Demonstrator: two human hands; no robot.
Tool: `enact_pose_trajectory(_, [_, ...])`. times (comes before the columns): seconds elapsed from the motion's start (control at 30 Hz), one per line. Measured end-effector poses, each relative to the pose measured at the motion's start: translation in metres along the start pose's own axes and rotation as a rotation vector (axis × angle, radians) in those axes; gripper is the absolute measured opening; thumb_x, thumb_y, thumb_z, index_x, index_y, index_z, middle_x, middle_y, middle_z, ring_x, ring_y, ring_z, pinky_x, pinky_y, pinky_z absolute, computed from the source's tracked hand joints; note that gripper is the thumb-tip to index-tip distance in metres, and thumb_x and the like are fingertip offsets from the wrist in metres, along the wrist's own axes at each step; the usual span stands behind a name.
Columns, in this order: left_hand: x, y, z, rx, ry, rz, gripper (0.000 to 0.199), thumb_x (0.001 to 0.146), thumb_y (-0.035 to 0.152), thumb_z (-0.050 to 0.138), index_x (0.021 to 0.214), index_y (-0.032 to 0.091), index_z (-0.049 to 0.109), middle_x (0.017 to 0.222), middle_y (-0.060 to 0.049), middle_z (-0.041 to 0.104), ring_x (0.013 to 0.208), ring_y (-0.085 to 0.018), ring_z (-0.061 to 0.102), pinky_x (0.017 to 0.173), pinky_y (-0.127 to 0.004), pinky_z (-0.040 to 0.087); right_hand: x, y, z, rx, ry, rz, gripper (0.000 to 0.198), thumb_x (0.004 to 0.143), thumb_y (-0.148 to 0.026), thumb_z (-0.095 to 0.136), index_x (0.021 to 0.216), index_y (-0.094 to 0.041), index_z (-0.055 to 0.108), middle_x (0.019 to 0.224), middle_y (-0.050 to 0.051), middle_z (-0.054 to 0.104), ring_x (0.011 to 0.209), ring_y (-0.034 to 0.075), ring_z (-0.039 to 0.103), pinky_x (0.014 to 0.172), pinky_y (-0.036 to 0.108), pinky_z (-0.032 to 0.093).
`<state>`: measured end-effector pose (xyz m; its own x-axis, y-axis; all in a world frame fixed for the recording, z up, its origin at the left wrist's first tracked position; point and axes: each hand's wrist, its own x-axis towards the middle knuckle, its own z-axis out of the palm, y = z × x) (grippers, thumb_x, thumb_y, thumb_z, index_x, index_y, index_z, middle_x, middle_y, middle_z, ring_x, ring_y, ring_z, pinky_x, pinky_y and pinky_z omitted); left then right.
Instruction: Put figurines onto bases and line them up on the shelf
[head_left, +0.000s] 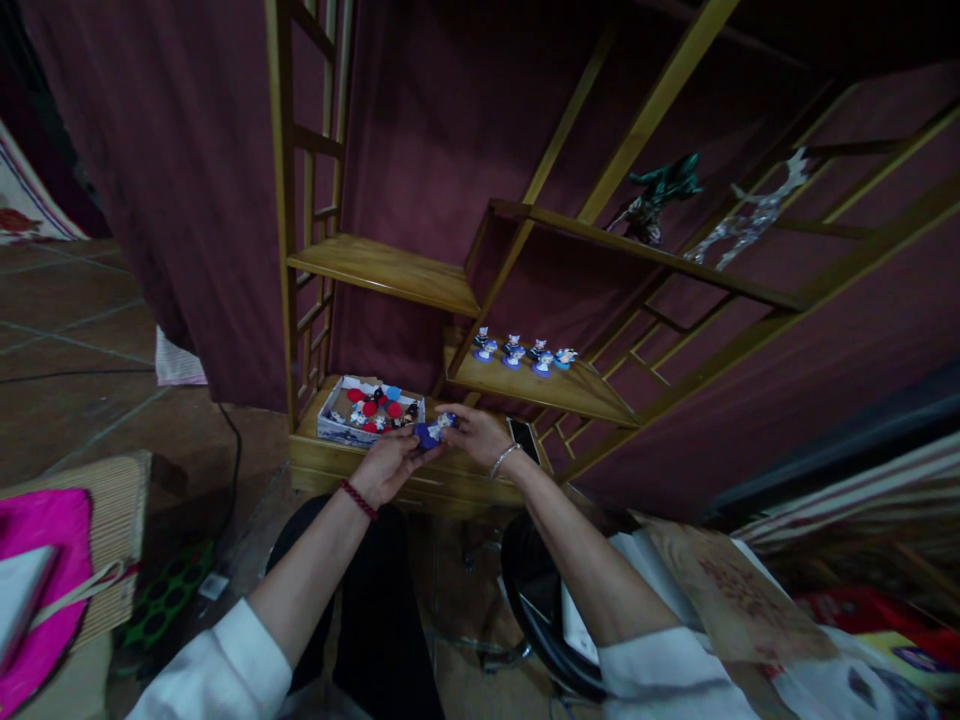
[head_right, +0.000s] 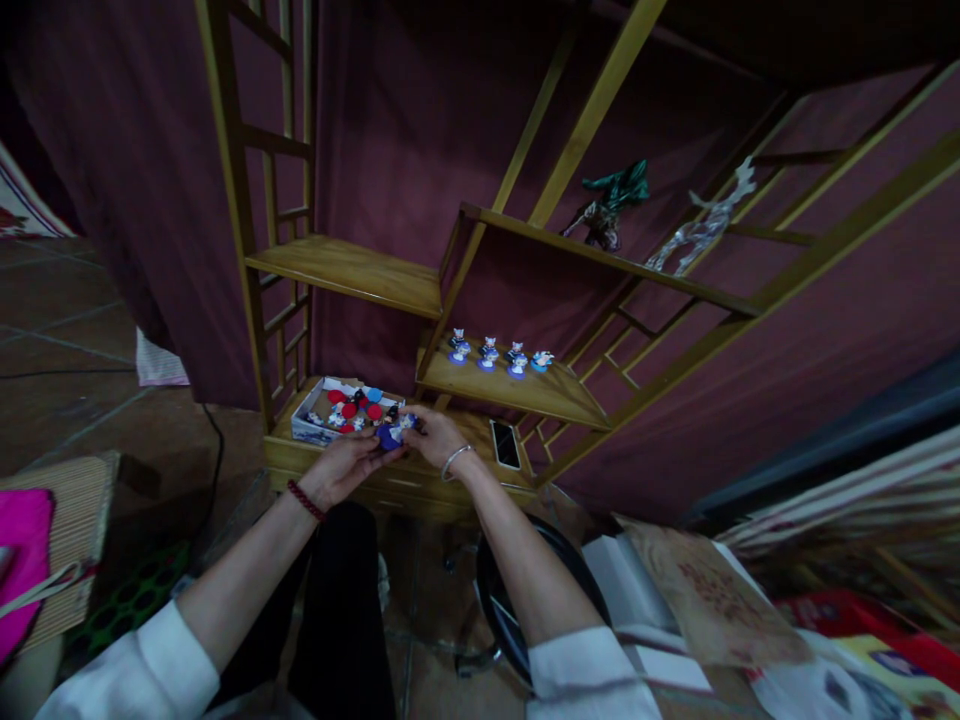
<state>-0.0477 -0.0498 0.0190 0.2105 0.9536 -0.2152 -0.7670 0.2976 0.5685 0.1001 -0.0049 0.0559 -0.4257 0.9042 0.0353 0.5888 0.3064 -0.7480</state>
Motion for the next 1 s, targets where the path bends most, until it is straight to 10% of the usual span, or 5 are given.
enact_pose_trajectory(1.0, [-0.004,0.005,0.001,-0.037,0.013,0.023,0.020,0.073,-0.003,0.043,0.063,0.007,0.057,0.075,-0.008,0.062,0.074,-0.014,0.058,0.083,-0.042,0.046,0.002,-0.012,-0.002,-0.173,0.037,-0.100,0.033,0.067,-0.018,0.057,0.100,-0.021,0.059,0.077,-0.002,0.062,0.063,0.010,0.056,0.062,0.021,0.045])
